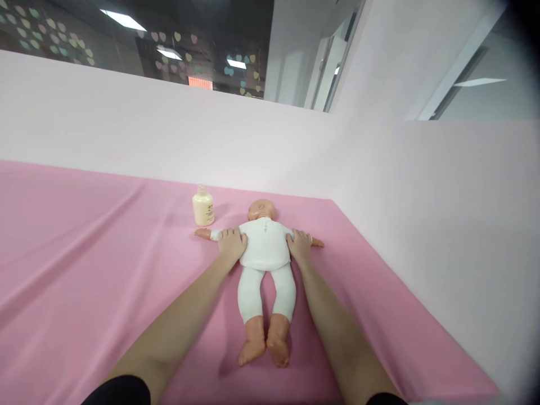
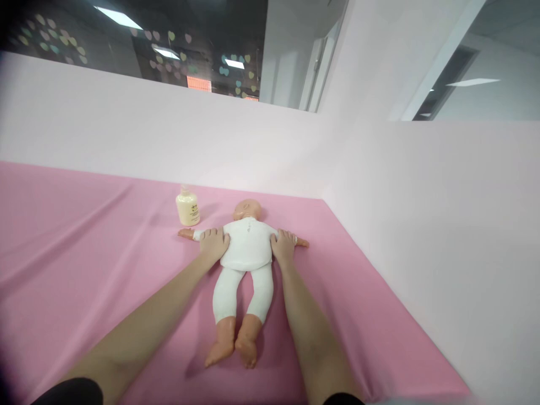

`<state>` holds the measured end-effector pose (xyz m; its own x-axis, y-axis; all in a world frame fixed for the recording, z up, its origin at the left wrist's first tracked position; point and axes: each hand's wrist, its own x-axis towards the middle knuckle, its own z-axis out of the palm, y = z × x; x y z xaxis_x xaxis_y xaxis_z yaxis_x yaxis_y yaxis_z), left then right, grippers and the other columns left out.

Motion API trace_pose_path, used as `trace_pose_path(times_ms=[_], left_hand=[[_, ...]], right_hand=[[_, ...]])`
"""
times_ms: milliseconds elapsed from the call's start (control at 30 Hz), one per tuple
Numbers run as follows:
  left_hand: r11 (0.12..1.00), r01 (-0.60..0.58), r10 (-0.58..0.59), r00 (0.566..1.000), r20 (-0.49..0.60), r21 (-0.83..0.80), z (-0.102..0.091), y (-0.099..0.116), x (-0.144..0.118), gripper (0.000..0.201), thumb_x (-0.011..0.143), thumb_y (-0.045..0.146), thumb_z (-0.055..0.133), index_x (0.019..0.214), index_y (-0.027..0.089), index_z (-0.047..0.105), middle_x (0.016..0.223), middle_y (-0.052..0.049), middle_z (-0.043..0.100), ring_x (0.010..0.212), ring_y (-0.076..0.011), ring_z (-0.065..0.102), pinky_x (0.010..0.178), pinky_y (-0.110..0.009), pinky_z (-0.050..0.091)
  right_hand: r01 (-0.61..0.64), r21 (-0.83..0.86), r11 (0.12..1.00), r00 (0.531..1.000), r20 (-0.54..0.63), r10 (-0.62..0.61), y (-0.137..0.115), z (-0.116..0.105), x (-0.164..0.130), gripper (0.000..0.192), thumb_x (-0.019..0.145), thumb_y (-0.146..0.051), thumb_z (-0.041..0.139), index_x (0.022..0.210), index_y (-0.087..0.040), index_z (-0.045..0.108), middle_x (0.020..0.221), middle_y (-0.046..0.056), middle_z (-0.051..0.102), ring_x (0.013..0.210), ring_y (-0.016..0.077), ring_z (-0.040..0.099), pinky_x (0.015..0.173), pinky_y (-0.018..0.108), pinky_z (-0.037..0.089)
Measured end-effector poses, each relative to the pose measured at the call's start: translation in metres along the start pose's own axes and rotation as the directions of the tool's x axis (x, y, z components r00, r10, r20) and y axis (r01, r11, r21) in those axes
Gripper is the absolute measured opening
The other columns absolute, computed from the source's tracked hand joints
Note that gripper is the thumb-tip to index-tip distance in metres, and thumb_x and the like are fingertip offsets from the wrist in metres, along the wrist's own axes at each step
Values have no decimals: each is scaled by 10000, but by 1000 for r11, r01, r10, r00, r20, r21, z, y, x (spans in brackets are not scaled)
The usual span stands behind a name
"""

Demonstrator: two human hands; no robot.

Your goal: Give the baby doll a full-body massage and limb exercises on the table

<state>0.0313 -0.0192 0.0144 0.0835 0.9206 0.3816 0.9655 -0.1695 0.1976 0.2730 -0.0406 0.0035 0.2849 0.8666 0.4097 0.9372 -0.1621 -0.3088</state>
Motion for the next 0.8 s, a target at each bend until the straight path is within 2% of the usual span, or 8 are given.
trace_pose_path(times_ms=[100, 267, 433, 567, 700, 800], left_hand=[[999, 10, -10, 1000, 4, -32, 1, 0, -1, 494, 894, 352, 329, 1212, 33, 531, 1126, -236, 598, 1123, -366, 501, 957, -484, 335], [1000, -10, 10, 1000, 14, 10, 4, -4, 2, 504, 901, 374, 319, 1230, 57, 533, 1227, -218, 579, 1237, -377, 432, 1072, -559, 181], [994, -107, 107, 994, 23, -25, 4, -11, 7, 449, 910, 339, 313, 1139, 61, 581, 1103, -203, 640, 1098, -309, 549, 1083, -488, 215], [985, -147, 150, 988, 30, -86, 6, -13, 8, 449, 918, 312, 298, 1182, 56, 555, 1153, -189, 625, 1114, -296, 543, 1079, -480, 241], [963, -201, 217, 973, 76, -178, 9, -11, 9, 502, 935, 333, 276, 1332, 65, 426, 1356, -184, 499, 1261, -288, 452, 1086, -488, 262], [912, -298, 340, 933, 115, -281, 11, -7, 9, 569, 941, 361, 272, 1415, 46, 297, 1471, -188, 344, 1382, -266, 298, 1120, -460, 239]], right_hand=[[14, 15, 1000, 1000, 15, -14, 1, 1, 0, 407, 906, -317, 384, 1209, -114, 563, 1220, 136, 607, 1179, 270, 474, 1070, 418, 186], [38, 35, 999, 999, 32, -40, 2, 2, 0, 400, 914, -310, 375, 1220, -129, 557, 1235, 119, 602, 1186, 267, 470, 1080, 413, 188], [55, 96, 994, 997, 41, -59, -1, 2, 1, 413, 927, -314, 348, 1242, -132, 544, 1243, 124, 598, 1201, 264, 470, 1097, 451, 179], [96, 224, 970, 989, 93, -119, -4, 3, 3, 439, 938, -331, 304, 1286, -161, 510, 1290, 105, 571, 1232, 249, 463, 1113, 491, 174], [199, 351, 915, 958, 127, -257, -13, 3, 1, 514, 937, -372, 293, 1385, -144, 400, 1422, 117, 444, 1330, 229, 378, 1141, 438, 187], [230, 390, 892, 926, 194, -324, -24, -1, -4, 622, 917, -431, 348, 1450, -118, 281, 1519, 130, 273, 1416, 241, 229, 1159, 405, 174]])
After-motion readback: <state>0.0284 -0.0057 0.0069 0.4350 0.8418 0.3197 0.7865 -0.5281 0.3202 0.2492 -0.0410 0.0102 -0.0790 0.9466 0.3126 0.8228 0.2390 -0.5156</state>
